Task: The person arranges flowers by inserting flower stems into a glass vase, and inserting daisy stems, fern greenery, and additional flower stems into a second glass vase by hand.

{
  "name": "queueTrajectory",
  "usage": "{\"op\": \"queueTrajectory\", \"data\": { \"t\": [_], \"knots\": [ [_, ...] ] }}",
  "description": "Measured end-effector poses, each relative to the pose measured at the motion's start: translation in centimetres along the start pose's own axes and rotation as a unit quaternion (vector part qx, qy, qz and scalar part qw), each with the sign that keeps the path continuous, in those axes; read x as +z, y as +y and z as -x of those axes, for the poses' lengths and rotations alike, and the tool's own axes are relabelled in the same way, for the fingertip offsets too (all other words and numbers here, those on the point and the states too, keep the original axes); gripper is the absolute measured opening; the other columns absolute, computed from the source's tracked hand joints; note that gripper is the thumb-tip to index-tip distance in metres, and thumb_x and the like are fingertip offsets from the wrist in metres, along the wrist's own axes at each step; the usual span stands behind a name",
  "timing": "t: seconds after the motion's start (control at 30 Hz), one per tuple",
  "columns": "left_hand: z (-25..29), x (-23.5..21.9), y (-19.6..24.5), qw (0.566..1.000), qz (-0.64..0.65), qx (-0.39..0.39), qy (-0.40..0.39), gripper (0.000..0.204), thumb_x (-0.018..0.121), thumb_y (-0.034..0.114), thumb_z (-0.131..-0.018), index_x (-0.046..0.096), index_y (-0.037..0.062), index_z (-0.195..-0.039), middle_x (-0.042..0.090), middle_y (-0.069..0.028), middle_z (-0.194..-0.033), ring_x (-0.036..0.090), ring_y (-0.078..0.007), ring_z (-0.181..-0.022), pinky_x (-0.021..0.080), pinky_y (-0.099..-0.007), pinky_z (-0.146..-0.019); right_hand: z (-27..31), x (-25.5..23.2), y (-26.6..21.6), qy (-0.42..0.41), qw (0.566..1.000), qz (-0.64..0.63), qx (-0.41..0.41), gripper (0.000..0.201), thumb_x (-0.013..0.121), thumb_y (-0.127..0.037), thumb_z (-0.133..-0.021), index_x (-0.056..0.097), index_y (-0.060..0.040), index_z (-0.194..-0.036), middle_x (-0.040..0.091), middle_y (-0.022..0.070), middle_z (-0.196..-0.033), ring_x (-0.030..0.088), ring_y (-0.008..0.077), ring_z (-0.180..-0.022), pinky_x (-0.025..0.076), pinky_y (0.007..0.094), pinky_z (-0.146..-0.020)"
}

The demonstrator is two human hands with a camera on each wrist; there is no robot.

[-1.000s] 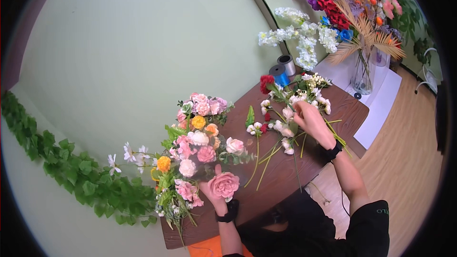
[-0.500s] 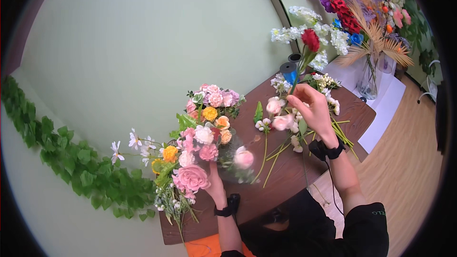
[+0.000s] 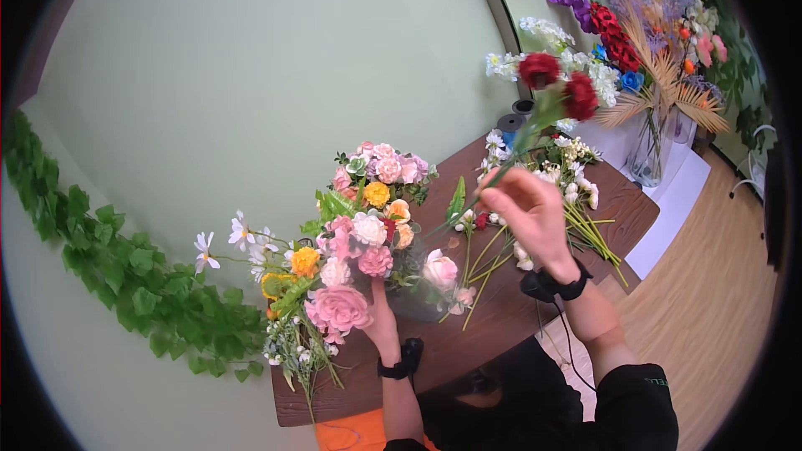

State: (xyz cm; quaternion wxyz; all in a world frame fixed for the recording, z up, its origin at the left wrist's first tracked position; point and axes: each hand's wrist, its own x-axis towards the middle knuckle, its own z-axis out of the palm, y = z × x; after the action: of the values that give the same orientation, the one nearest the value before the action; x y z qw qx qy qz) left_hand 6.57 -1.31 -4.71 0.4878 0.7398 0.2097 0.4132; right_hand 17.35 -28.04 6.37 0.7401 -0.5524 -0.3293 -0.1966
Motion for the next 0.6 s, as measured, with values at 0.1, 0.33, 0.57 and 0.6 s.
{"op": "queueTrajectory", "data": {
  "t": [0.1, 0.33, 0.57, 0.6],
  "knots": [
    [-0.1, 0.1, -0.1, 0.999, -0.037, -0.012, 0.011, 0.059, 0.068, 0.027, -0.091, 0.045, -0.0064, -0.135, 0.045, -0.0155, -0.143, 0.041, -0.0248, -0.131, 0.026, -0.037, -0.111, -0.3, 2.1, 0.1, -0.045, 0.994, 0.071, -0.065, 0.015, 0.067, -0.007, -0.088, 0.066, 0.0035, -0.099, 0.068, 0.0094, -0.085, 0.067, 0.0143, -0.074, 0.052, 0.0257, -0.065],
    [-0.2, -0.1, -0.3, 0.998, -0.068, -0.008, 0.016, 0.064, 0.067, 0.029, -0.091, 0.042, -0.0064, -0.138, 0.042, -0.0178, -0.146, 0.038, -0.0276, -0.134, 0.023, -0.0373, -0.113, -0.7, 6.5, 2.0, -0.115, 0.981, 0.105, -0.113, 0.017, 0.071, -0.011, -0.085, 0.064, 0.0042, -0.09, 0.066, 0.0118, -0.077, 0.067, 0.0198, -0.069, 0.051, 0.0302, -0.06],
    [0.0, 0.0, -0.5, 0.999, -0.05, -0.021, 0.0, 0.062, 0.066, 0.027, -0.092, 0.041, -0.0071, -0.137, 0.041, -0.018, -0.146, 0.038, -0.0282, -0.133, 0.024, -0.0379, -0.112, 0.0, 8.4, 4.9, -0.248, 0.955, 0.125, -0.109, 0.018, 0.07, -0.014, -0.083, 0.063, 0.0016, -0.087, 0.062, 0.0151, -0.076, 0.061, 0.032, -0.068, 0.048, 0.0382, -0.061],
    [0.0, 0.0, -0.3, 0.999, -0.034, -0.03, -0.006, 0.061, 0.066, 0.026, -0.092, 0.042, -0.0073, -0.137, 0.041, -0.0178, -0.146, 0.039, -0.0281, -0.133, 0.025, -0.0381, -0.112, 0.1, 8.5, 5.1, -0.27, 0.949, 0.13, -0.101, 0.018, 0.07, -0.015, -0.083, 0.062, 0.002, -0.086, 0.061, 0.0156, -0.076, 0.06, 0.0339, -0.068, 0.047, 0.0395, -0.061]
  ]
}}
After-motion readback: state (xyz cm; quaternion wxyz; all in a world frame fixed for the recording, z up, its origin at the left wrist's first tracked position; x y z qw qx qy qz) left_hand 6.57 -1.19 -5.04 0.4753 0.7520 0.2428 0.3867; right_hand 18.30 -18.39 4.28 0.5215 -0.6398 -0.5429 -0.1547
